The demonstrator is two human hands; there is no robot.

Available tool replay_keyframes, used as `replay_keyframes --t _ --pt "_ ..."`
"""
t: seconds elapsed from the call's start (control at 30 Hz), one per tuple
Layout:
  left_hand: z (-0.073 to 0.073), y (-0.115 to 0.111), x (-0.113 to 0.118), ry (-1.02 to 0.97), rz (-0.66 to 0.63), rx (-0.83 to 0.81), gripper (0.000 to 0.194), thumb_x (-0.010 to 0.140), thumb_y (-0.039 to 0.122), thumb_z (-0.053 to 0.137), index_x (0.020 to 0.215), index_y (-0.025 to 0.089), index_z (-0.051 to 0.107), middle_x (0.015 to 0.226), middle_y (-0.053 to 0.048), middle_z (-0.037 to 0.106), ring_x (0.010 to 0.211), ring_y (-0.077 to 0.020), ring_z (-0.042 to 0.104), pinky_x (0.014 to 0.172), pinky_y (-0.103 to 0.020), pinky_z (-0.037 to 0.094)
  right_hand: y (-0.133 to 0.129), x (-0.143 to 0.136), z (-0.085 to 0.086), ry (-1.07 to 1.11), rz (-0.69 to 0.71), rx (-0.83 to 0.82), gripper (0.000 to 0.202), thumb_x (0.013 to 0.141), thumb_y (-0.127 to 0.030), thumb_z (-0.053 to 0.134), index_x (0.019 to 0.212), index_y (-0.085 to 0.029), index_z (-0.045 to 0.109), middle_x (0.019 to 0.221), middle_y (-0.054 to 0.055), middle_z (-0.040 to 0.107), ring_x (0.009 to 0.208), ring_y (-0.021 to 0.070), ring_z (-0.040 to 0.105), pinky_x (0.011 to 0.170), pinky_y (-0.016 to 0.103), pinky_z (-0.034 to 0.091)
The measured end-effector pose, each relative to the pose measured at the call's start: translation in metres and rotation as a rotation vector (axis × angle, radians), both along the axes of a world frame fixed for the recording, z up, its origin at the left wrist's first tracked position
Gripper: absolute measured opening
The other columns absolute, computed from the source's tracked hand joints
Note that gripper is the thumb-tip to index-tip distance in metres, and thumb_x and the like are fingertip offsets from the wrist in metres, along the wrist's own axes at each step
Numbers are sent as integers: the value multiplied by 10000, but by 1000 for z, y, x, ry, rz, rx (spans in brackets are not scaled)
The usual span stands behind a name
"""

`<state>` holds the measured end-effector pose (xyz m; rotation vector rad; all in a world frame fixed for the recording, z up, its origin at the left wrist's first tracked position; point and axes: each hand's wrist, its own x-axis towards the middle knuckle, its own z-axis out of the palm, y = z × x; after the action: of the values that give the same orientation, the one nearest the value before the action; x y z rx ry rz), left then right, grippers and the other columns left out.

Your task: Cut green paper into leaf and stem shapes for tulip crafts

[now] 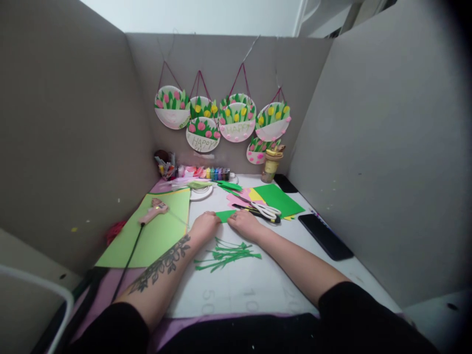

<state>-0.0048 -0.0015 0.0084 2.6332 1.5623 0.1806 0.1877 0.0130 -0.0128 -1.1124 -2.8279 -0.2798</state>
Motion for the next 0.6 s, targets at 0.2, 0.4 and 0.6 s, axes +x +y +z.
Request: replay_keyframes --t 0.2,0.4,0.6 --pt "-1 3 1 17 10 25 285 881 229 452 961 192 724 934 -95 673 933 -217 615 832 -301 453 2 -2 -3 11 -73 -42 267 937 -174 418 985 -142 678 891 105 684 833 221 575 739 314 373" --pt "-6 6 5 17 72 21 276 872 182 439 914 179 711 932 -93 660 928 -208 614 829 -296 451 0 -3 -3 119 -129 -57 262 929 -198 424 977 -172 680 948 102 671 898 228 564 757 312 388" --pt "-11 13 4 -54 101 -4 308 902 212 404 894 157 707 892 -96 658 893 -195 611 825 -289 440 5 -5 -4 215 -211 -104 217 937 -234 458 965 -164 661 1007 109 641 983 217 532 811 296 389"
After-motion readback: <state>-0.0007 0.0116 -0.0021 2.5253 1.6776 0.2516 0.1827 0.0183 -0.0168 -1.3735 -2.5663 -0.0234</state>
